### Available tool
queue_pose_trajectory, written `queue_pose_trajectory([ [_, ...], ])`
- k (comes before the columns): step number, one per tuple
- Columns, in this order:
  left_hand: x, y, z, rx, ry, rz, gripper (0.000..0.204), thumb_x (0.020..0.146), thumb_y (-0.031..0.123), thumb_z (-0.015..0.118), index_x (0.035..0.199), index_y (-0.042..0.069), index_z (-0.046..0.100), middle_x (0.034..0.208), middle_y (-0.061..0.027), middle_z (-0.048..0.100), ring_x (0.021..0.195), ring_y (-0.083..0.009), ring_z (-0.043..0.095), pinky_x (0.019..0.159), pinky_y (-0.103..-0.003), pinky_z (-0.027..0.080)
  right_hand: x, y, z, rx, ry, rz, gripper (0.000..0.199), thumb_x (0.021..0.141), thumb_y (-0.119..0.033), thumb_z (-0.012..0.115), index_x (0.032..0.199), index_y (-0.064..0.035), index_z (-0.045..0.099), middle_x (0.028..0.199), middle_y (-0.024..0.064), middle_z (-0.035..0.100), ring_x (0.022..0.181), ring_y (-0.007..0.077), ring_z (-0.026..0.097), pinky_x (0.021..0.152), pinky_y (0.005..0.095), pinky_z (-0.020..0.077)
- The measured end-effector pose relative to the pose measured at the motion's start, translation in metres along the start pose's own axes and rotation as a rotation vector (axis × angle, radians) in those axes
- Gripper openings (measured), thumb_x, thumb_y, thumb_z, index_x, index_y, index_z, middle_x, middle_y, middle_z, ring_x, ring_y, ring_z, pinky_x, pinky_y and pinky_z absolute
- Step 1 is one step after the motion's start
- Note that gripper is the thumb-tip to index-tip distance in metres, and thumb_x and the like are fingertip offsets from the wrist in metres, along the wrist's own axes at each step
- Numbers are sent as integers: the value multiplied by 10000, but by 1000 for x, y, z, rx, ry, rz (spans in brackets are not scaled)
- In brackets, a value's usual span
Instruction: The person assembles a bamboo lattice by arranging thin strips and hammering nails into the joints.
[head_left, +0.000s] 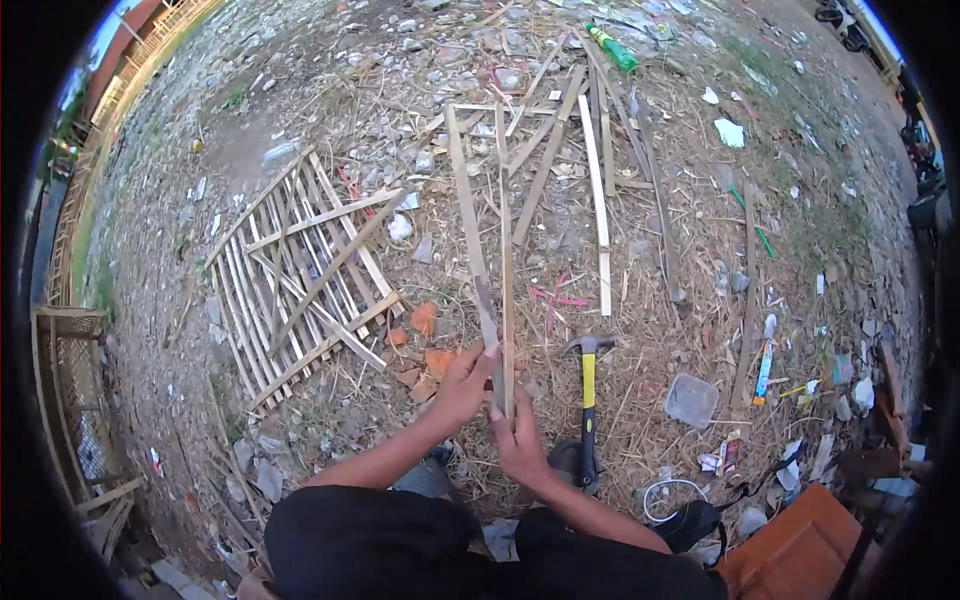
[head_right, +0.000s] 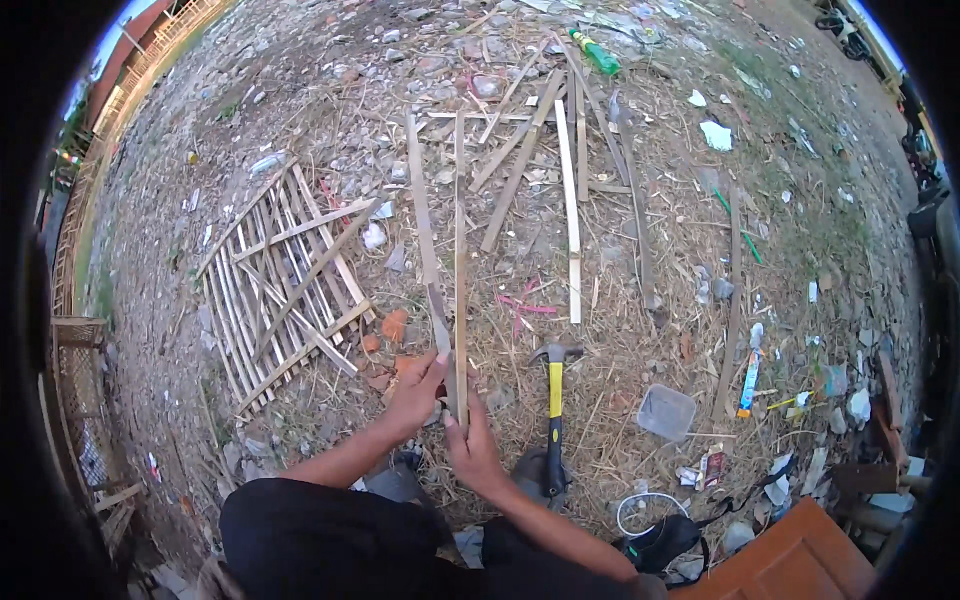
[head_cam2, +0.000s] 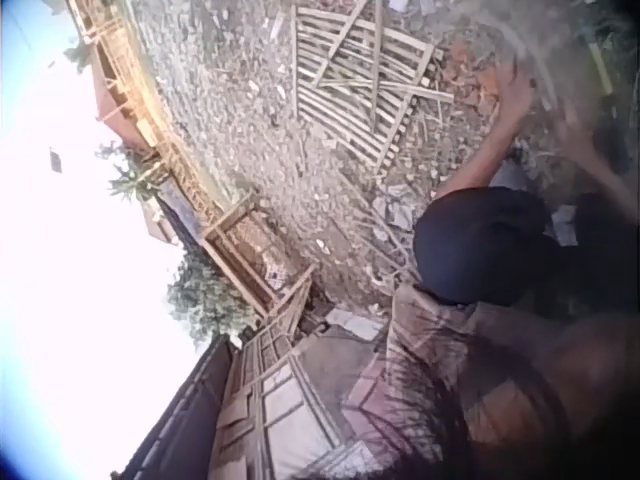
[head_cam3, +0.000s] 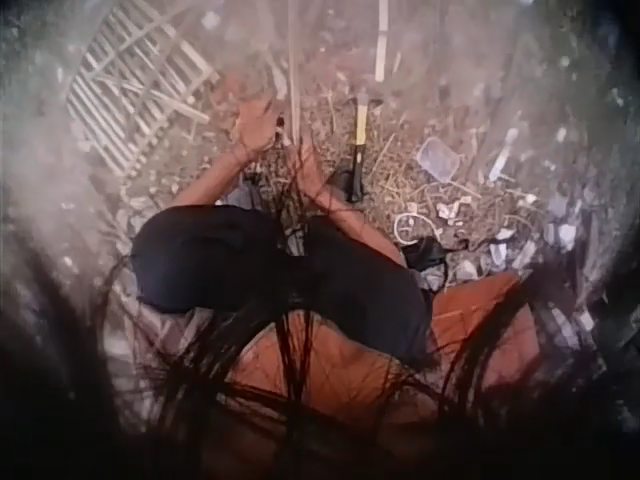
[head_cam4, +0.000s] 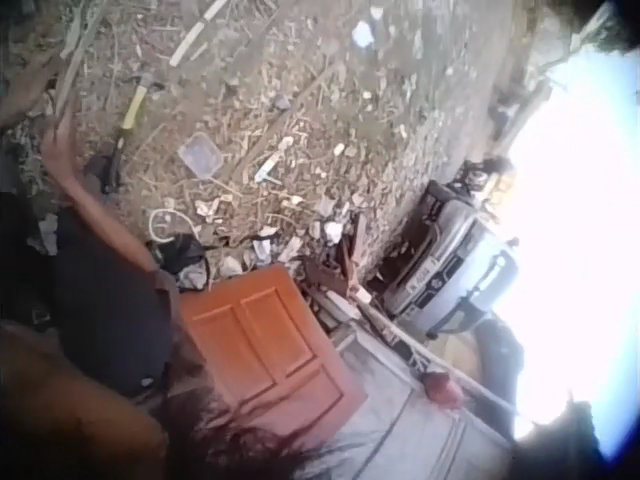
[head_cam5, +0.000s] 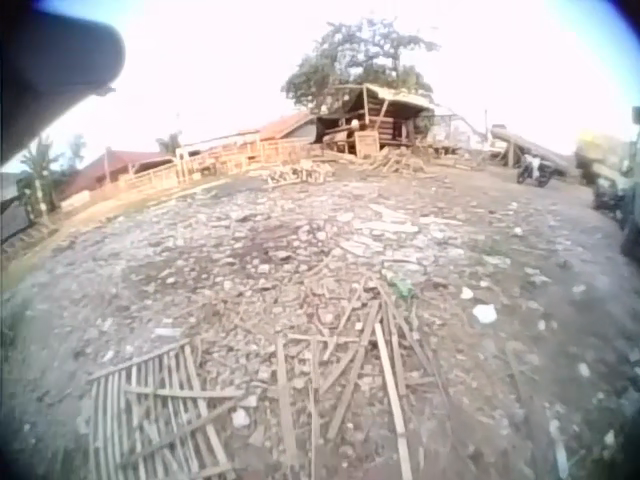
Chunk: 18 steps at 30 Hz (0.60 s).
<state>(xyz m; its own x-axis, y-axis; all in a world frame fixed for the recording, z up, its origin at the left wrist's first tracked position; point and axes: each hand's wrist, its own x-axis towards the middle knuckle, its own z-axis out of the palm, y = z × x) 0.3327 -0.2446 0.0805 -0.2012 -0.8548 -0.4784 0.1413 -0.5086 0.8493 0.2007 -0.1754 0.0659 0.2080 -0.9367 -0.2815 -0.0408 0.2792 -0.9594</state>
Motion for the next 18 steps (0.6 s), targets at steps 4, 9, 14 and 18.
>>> queue_pose_trajectory([
  [4, -10, -3, -11, -31, 10, -56, 361, 1054, 288, 335, 1155, 0, 528, 1025, -104, 673, 894, -159, 646, 824, -315, 532, 1, -14, -1, -199, -126, 50, 595, 983, -214, 458, 1474, -41, 170, 790, 234, 603, 702, 418, 620, 629, 515, 458],
  [9, -15, -6, -15, -113, -65, -112, 449, 1053, 360, 300, 1354, 52, 427, 1089, -118, 654, 965, -200, 642, 883, -355, 512, -3, -5, -6, -376, -94, -28, 595, 982, -231, 461, 1478, -69, 175, 727, 288, 592, 680, 481, 606, 604, 537, 450],
  [14, -12, -11, -22, -121, -122, -111, 465, 1046, 370, 332, 1335, 30, 461, 1087, -113, 647, 1014, -207, 622, 920, -375, 496, -7, -10, -9, -320, -148, 90, 583, 981, -159, 462, 1484, -59, 185, 790, 127, 579, 695, 229, 607, 632, 400, 481],
  [18, -7, -26, -20, -291, -54, -139, 394, 1030, 344, 406, 1213, 18, 531, 1041, -106, 640, 994, -215, 620, 914, -395, 498, -10, -4, -11, -267, -141, 80, 572, 987, -167, 468, 1478, -44, 203, 842, 143, 586, 686, 224, 589, 652, 384, 488],
])
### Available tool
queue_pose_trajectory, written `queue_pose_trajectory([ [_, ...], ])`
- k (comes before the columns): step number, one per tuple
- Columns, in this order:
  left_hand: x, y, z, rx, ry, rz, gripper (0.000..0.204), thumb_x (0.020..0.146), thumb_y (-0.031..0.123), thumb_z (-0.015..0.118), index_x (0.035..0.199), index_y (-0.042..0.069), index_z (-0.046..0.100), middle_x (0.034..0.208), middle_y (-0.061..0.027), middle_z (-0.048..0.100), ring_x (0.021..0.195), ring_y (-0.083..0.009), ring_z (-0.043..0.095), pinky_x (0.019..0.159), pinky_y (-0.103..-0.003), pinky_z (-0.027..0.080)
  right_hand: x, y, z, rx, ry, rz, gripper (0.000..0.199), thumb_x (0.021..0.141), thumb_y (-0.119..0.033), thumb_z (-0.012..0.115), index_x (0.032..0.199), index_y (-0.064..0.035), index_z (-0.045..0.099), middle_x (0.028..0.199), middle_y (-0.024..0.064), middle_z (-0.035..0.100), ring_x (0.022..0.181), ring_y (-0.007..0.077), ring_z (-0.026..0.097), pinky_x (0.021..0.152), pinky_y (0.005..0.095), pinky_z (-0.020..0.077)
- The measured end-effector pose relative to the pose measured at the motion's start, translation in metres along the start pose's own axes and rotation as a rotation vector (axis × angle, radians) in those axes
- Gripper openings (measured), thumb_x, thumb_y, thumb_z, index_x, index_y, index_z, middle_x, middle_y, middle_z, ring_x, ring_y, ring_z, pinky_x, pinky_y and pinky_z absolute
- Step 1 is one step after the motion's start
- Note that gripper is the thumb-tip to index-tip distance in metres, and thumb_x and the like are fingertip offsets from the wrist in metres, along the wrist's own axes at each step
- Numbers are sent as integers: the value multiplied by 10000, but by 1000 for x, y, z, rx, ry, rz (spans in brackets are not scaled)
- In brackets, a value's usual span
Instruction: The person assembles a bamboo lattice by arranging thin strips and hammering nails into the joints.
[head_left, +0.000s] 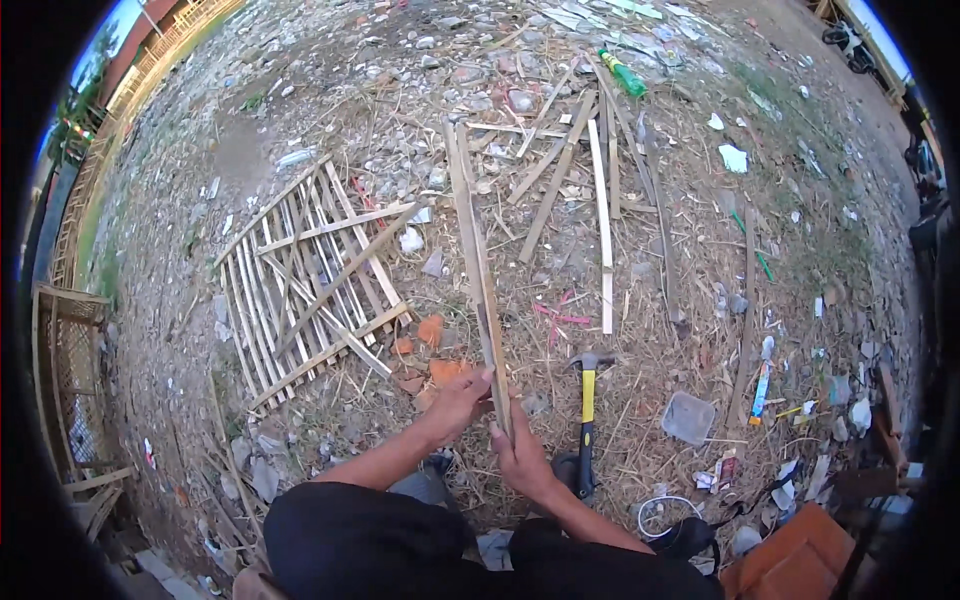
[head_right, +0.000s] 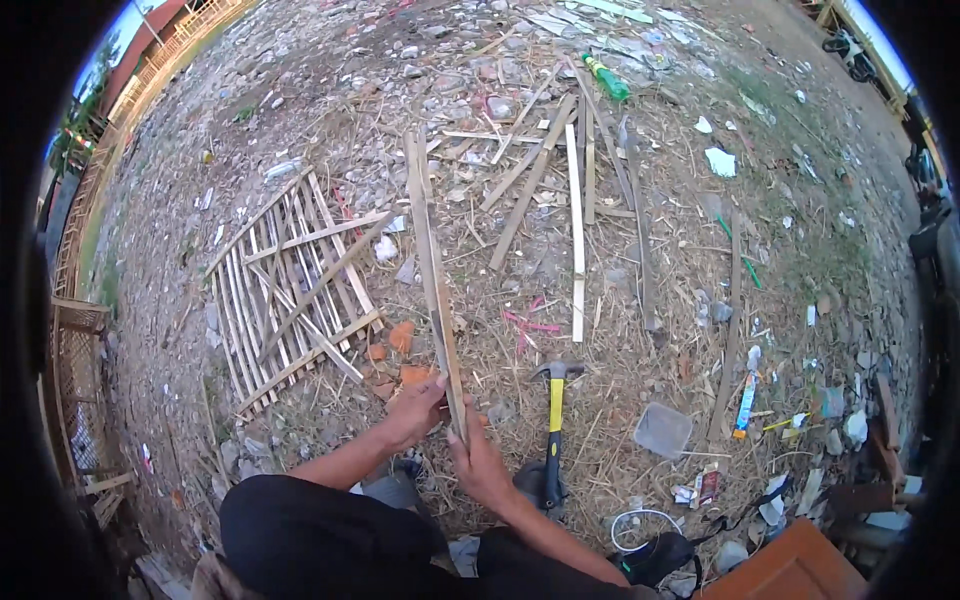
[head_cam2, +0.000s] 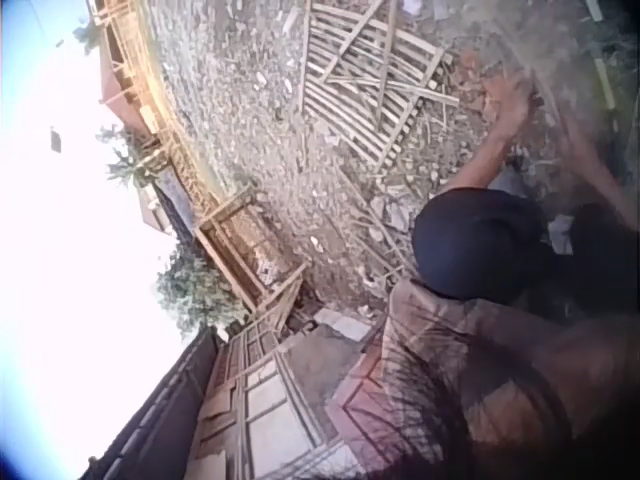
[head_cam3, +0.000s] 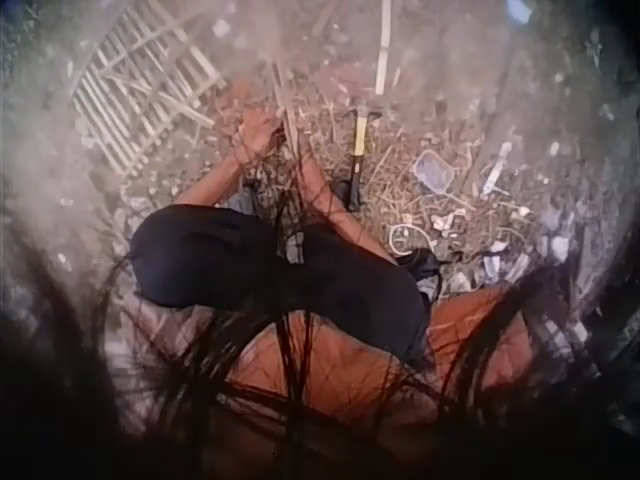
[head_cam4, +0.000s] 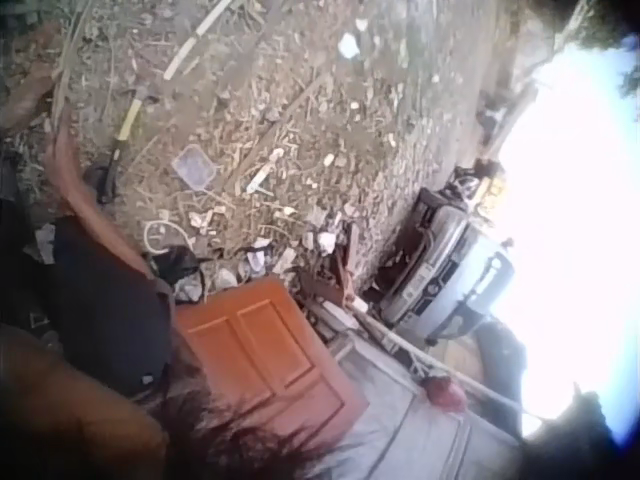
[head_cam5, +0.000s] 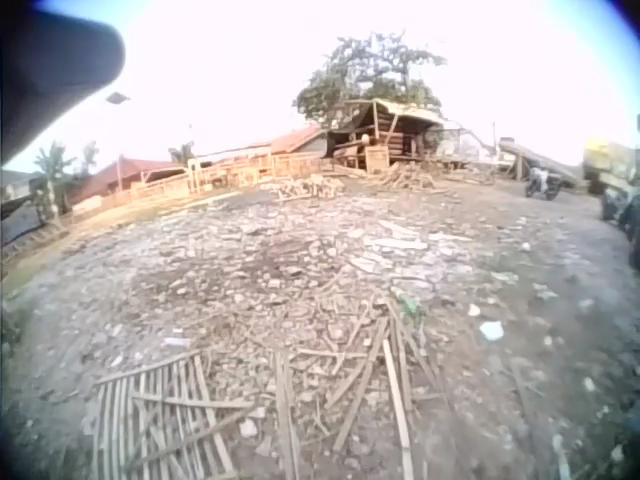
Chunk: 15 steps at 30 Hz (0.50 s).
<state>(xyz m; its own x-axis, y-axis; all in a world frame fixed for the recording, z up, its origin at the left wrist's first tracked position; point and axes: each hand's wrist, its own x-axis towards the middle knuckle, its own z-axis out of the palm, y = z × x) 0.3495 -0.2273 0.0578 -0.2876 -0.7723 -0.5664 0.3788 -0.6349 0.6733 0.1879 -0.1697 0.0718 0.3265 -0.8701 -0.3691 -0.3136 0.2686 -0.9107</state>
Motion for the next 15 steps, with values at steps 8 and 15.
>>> queue_pose_trajectory([
  [8, -7, -4, -3, 9, 2, -31, 338, 1018, 311, 457, 1119, 9, 569, 1045, -95, 633, 1011, -203, 600, 939, -373, 471, 1, 20, 0, 56, -94, -69, 610, 985, -156, 485, 1489, -23, 168, 1173, 225, 490, 903, 242, 577, 789, 358, 473],
  [15, 7, 12, -8, 360, -39, 3, 353, 1019, 291, 462, 1241, 39, 570, 1067, -75, 648, 964, -168, 621, 870, -339, 495, 12, 30, -55, 61, 166, -123, 544, 973, -169, 485, 1455, -28, 277, 957, 208, 633, 799, 313, 642, 715, 412, 482],
])
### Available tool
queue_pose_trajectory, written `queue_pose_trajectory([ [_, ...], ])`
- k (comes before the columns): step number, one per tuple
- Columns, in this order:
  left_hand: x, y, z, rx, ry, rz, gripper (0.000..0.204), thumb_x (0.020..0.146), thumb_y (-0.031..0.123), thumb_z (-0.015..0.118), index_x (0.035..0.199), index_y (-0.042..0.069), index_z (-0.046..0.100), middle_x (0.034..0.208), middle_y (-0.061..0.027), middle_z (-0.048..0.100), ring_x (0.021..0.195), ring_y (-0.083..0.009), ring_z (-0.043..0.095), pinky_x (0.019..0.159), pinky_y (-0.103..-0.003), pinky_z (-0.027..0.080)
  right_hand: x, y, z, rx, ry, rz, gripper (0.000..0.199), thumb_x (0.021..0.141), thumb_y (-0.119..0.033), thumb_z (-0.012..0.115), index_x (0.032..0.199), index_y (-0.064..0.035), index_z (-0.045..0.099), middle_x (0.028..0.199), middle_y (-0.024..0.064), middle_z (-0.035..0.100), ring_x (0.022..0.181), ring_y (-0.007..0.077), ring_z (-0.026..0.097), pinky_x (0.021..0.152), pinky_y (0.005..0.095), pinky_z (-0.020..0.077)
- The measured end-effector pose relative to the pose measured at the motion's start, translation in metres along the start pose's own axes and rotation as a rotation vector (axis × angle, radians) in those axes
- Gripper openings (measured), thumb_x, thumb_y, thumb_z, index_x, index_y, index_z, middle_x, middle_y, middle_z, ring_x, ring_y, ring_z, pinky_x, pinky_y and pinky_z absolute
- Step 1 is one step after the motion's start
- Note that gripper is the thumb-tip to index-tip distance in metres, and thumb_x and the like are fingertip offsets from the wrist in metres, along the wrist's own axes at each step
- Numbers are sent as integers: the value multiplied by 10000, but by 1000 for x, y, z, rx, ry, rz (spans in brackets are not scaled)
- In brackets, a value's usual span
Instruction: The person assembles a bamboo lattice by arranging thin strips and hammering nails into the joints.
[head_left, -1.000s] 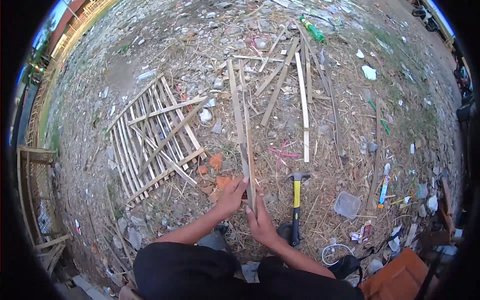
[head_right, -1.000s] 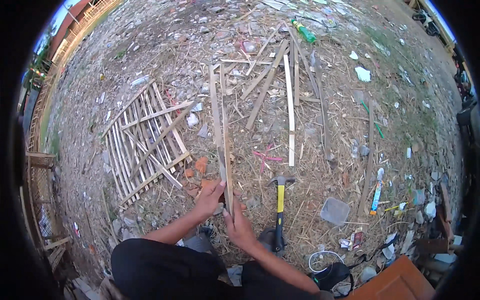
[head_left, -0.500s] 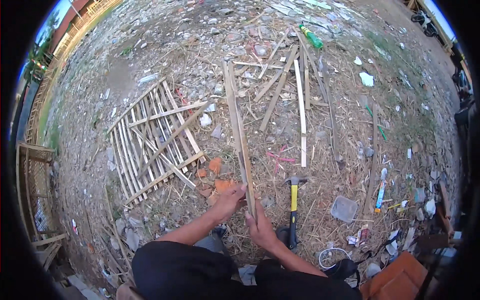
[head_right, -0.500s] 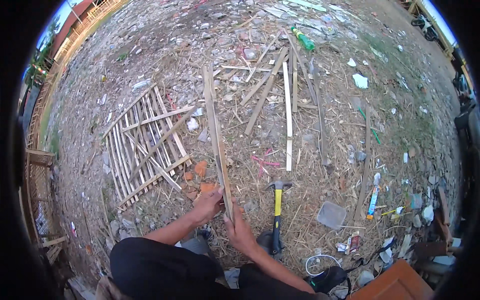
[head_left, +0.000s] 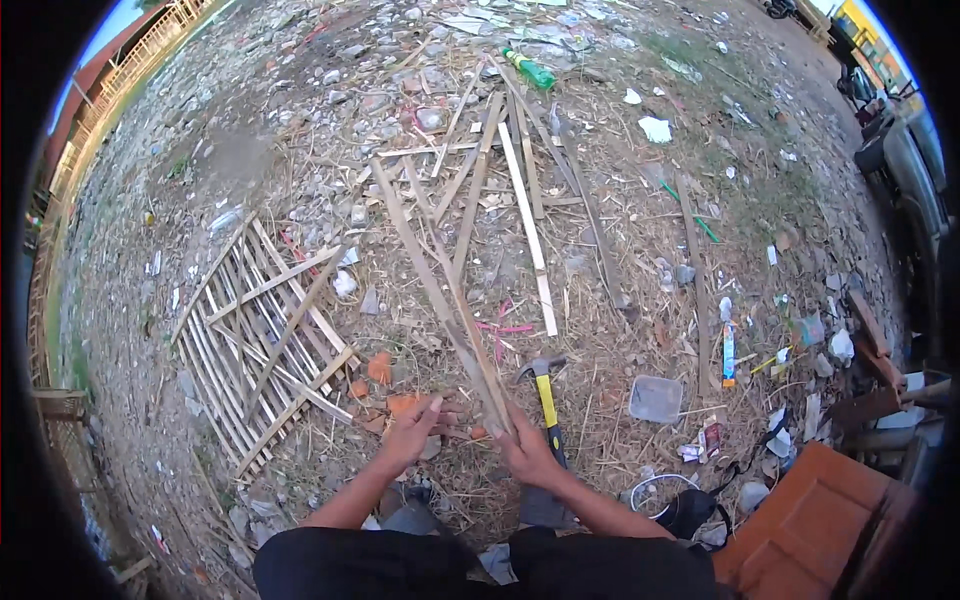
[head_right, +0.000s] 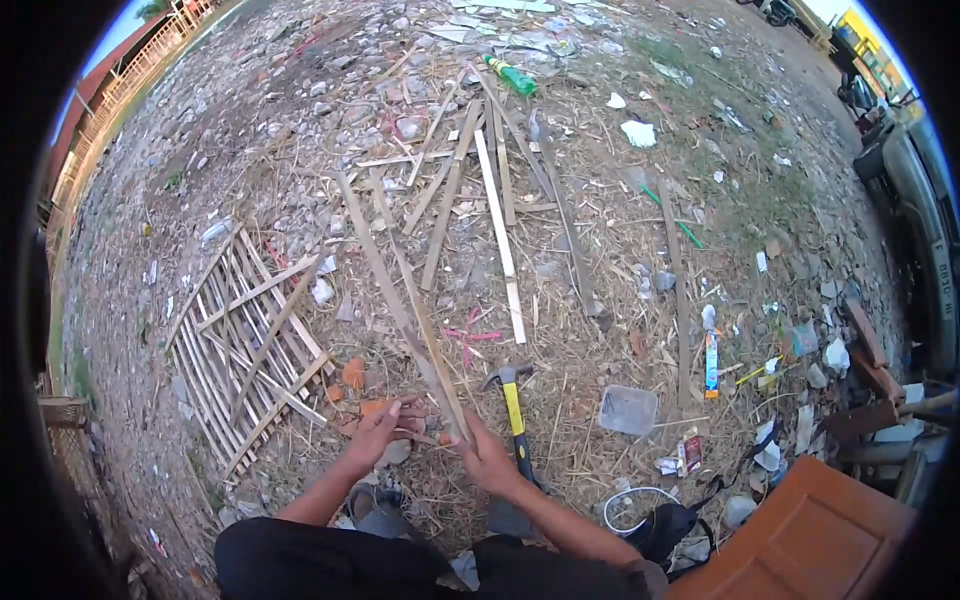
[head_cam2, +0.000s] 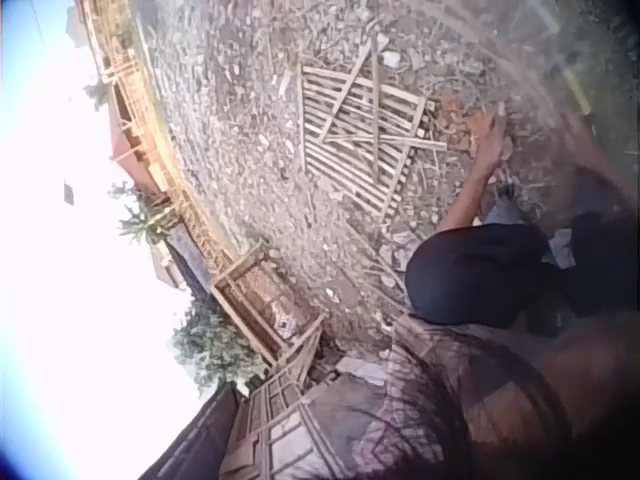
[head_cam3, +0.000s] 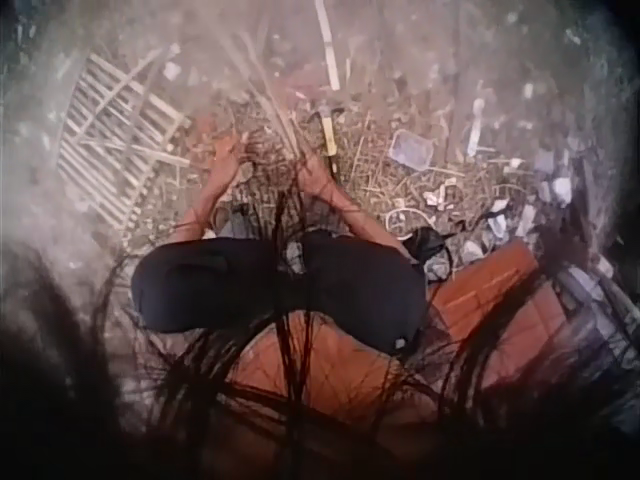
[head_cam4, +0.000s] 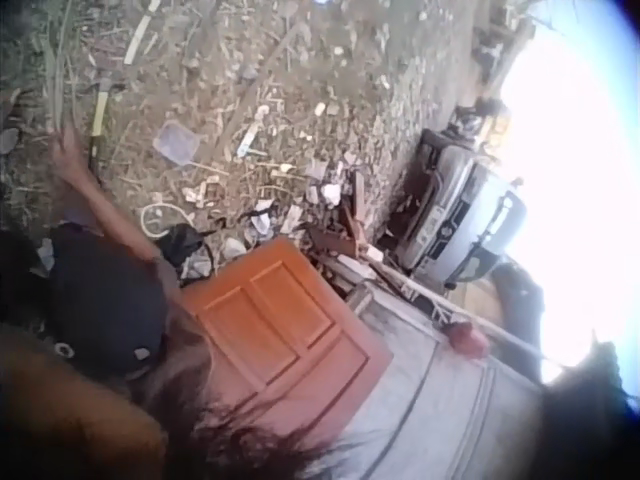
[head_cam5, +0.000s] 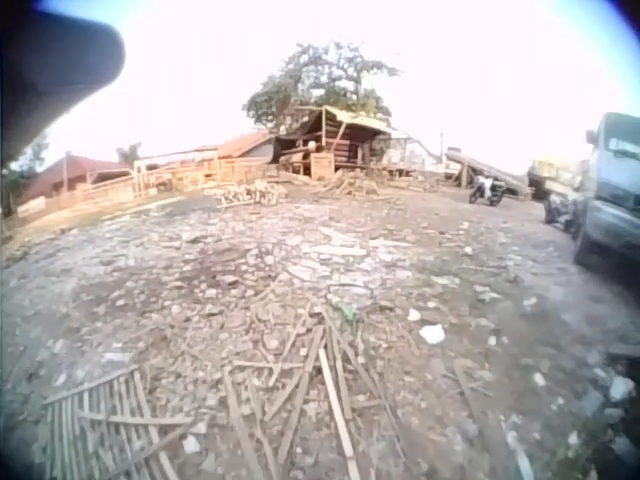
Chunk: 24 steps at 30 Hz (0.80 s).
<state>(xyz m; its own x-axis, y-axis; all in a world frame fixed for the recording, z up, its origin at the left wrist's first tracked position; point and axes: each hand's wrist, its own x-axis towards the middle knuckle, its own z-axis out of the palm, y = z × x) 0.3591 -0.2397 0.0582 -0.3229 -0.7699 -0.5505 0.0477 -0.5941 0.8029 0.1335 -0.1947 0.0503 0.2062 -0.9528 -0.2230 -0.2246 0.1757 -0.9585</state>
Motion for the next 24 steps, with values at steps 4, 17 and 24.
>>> queue_pose_trajectory([
  [4, -5, 44, -49, 595, -94, -40, 322, 995, 280, 498, 1218, 70, 598, 1032, -76, 660, 884, -151, 635, 797, -309, 510, 35, -16, -58, -183, 269, 43, 518, 971, -156, 481, 1433, -1, 306, 1006, 195, 623, 798, 280, 621, 736, 379, 484],
  [17, 228, 93, -22, 1315, 448, 299, 564, 848, 370, 650, 1269, 24, 504, 1209, -208, 570, 1144, -367, 535, 959, -446, 443, 57, 7, -63, 324, 480, 238, 400, 971, -139, 488, 1339, -14, 393, 810, 6, 488, 594, 51, 424, 496, 229, 366],
  [24, 269, 59, -12, 1028, 612, 343, 472, 806, 269, 698, 1185, 18, 570, 1068, -178, 620, 976, -364, 576, 858, -456, 463, 15, 25, -75, 367, 465, 321, 499, 980, -122, 479, 1429, -54, 272, 736, -17, 456, 482, 39, 403, 404, 211, 336],
])
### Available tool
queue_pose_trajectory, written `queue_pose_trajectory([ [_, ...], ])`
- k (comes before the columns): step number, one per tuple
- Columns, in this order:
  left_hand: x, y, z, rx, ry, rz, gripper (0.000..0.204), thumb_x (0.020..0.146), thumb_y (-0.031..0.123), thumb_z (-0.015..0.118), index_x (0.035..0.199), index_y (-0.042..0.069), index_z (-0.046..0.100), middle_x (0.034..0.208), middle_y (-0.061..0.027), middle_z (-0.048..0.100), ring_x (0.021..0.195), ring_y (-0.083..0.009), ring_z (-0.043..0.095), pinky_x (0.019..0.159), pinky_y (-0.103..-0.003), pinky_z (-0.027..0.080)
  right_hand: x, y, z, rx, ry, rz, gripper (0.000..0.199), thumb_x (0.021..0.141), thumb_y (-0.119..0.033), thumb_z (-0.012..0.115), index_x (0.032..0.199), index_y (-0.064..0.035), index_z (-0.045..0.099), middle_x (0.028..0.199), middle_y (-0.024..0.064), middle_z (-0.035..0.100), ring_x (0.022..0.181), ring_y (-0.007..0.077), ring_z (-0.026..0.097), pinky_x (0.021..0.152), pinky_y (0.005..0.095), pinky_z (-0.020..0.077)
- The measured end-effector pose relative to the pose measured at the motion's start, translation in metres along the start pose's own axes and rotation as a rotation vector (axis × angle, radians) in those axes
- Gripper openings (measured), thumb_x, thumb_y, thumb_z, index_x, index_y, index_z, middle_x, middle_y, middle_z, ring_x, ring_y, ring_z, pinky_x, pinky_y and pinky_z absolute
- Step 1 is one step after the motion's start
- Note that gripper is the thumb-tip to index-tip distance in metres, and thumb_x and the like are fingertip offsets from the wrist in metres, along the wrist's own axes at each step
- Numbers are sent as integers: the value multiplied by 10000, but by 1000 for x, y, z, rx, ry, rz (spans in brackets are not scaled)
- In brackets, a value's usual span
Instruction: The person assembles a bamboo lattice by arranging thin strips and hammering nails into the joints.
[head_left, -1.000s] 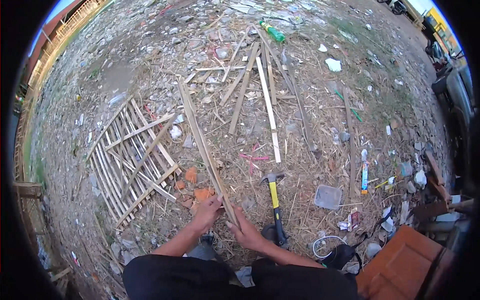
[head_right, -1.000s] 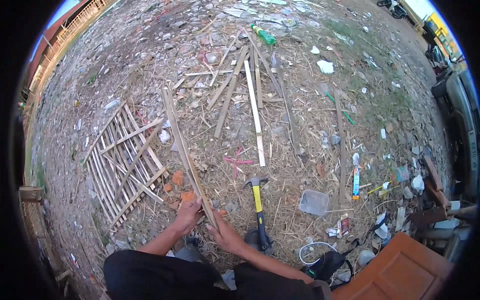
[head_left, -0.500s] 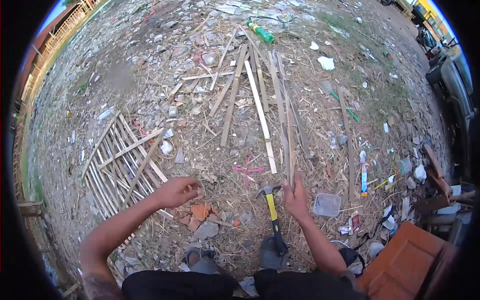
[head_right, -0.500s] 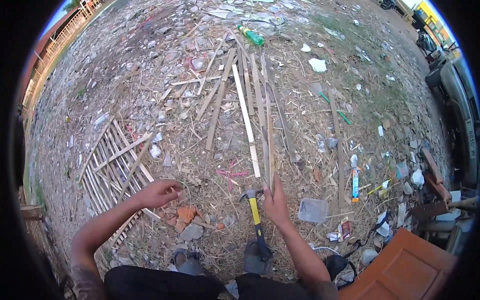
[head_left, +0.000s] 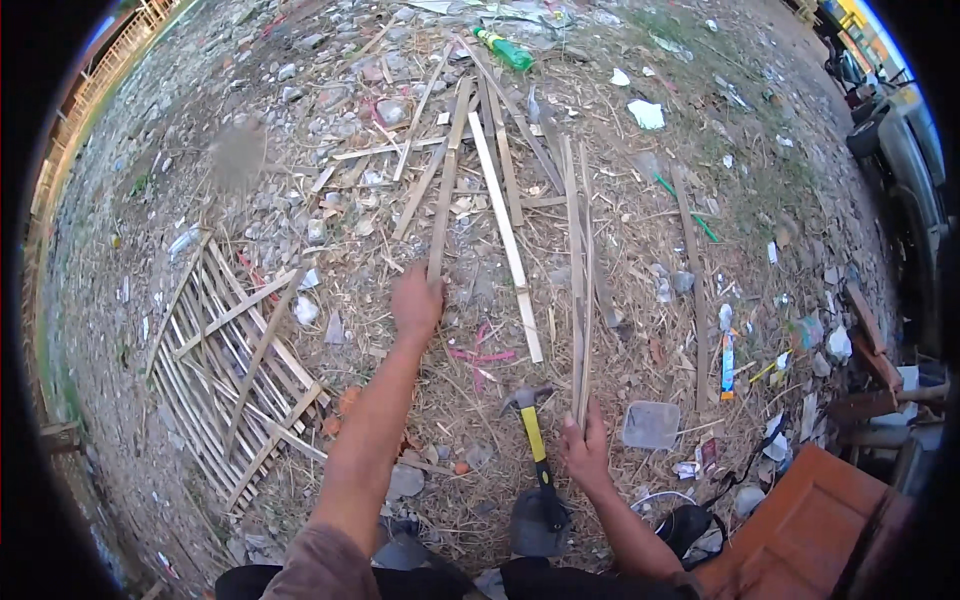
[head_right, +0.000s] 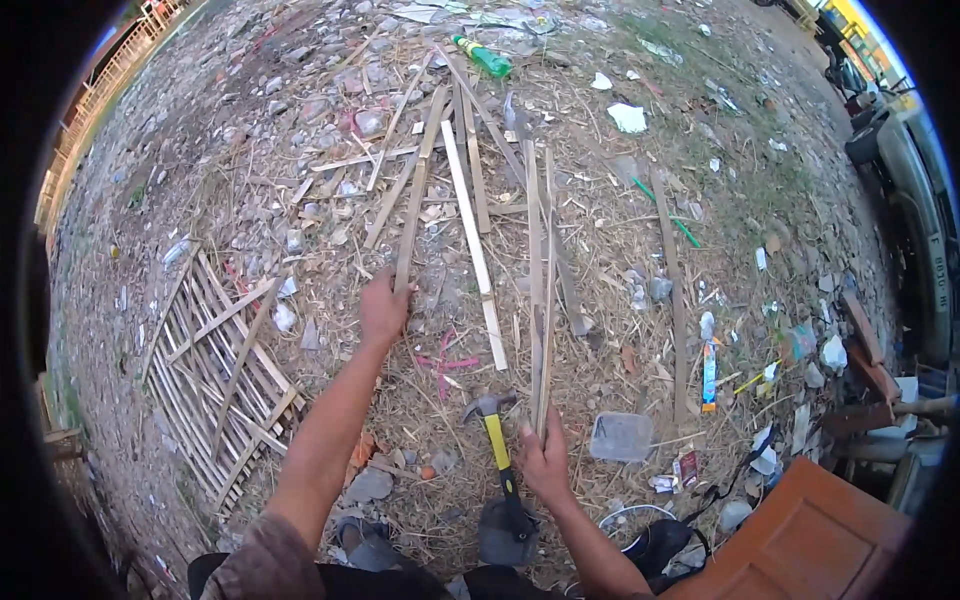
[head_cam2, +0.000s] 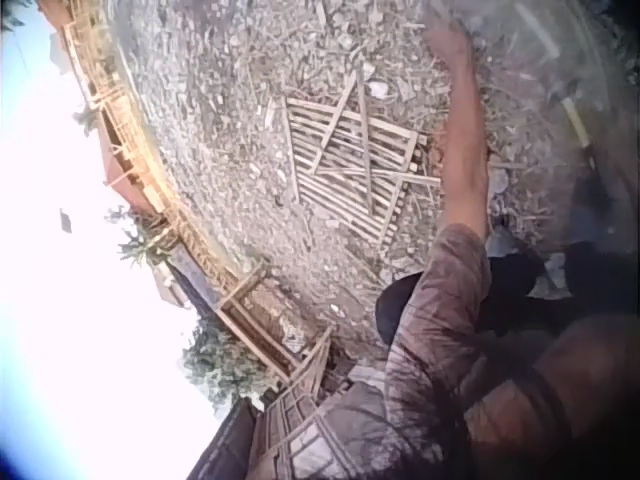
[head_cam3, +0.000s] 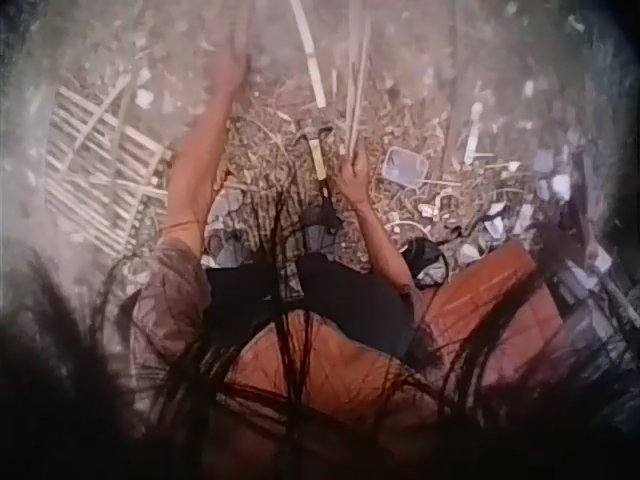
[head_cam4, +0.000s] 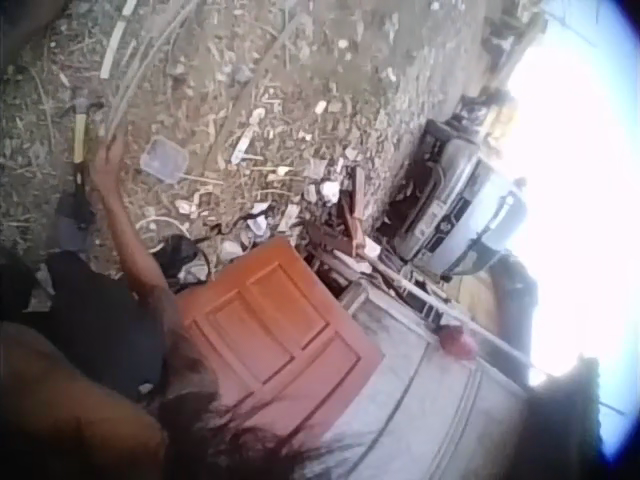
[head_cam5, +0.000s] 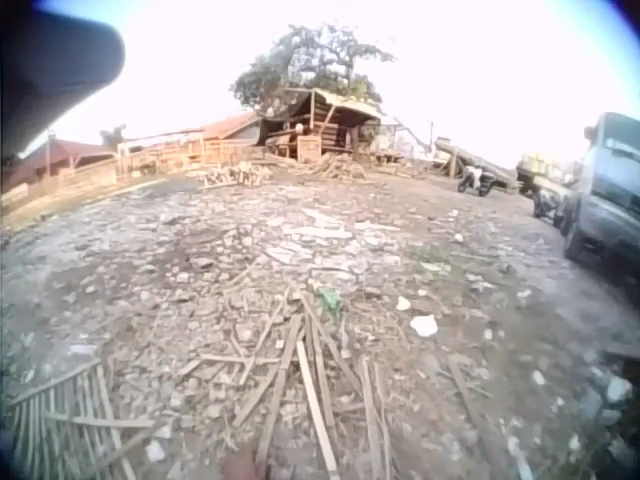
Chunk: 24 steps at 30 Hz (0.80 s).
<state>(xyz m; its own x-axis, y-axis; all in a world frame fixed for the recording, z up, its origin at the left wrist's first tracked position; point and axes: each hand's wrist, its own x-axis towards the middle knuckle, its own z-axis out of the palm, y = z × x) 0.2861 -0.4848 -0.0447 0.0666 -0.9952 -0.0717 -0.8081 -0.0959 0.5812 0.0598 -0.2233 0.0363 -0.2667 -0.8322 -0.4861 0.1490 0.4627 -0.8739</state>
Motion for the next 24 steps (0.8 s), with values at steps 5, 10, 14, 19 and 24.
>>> queue_pose_trajectory([
  [5, -14, 22, -40, -219, -184, -104, 340, 850, 200, 666, 1094, -32, 624, 969, -165, 662, 845, -286, 655, 756, -387, 519, 0, -7, 10, 13, -34, 5, 475, 978, -120, 488, 1412, -69, 300, 734, -23, 449, 505, 37, 406, 425, 204, 341],
  [10, -73, 41, -62, -913, -644, -445, 352, 932, 240, 615, 1188, -2, 599, 1039, -105, 680, 857, -173, 655, 748, -360, 550, 6, -10, 39, 72, -93, -12, 476, 977, -117, 487, 1414, -75, 304, 709, -30, 432, 515, 39, 407, 436, 217, 353],
  [14, -134, 55, -62, -1132, -702, -486, 350, 960, 222, 580, 1221, -10, 567, 1113, -106, 648, 916, -184, 644, 823, -362, 554, 15, -27, 54, 64, -142, -76, 461, 978, -127, 478, 1414, -67, 340, 753, -8, 479, 593, 63, 463, 533, 233, 424],
  [19, -191, 53, -42, -1207, -748, -532, 337, 972, 217, 561, 1245, 20, 565, 1046, -58, 648, 894, -156, 635, 821, -342, 542, 31, -16, 67, -227, -45, -304, 413, 945, -112, 501, 1341, -13, 441, 949, 114, 603, 833, 242, 604, 762, 366, 485],
  [24, -221, 40, -13, -1321, -695, -615, 345, 980, 222, 547, 1269, 34, 562, 1092, -61, 629, 981, -155, 612, 806, -374, 536, 24, 7, 67, -382, -29, -194, 395, 911, -120, 528, 1281, 10, 483, 1099, 248, 572, 1020, 422, 566, 905, 443, 445],
])
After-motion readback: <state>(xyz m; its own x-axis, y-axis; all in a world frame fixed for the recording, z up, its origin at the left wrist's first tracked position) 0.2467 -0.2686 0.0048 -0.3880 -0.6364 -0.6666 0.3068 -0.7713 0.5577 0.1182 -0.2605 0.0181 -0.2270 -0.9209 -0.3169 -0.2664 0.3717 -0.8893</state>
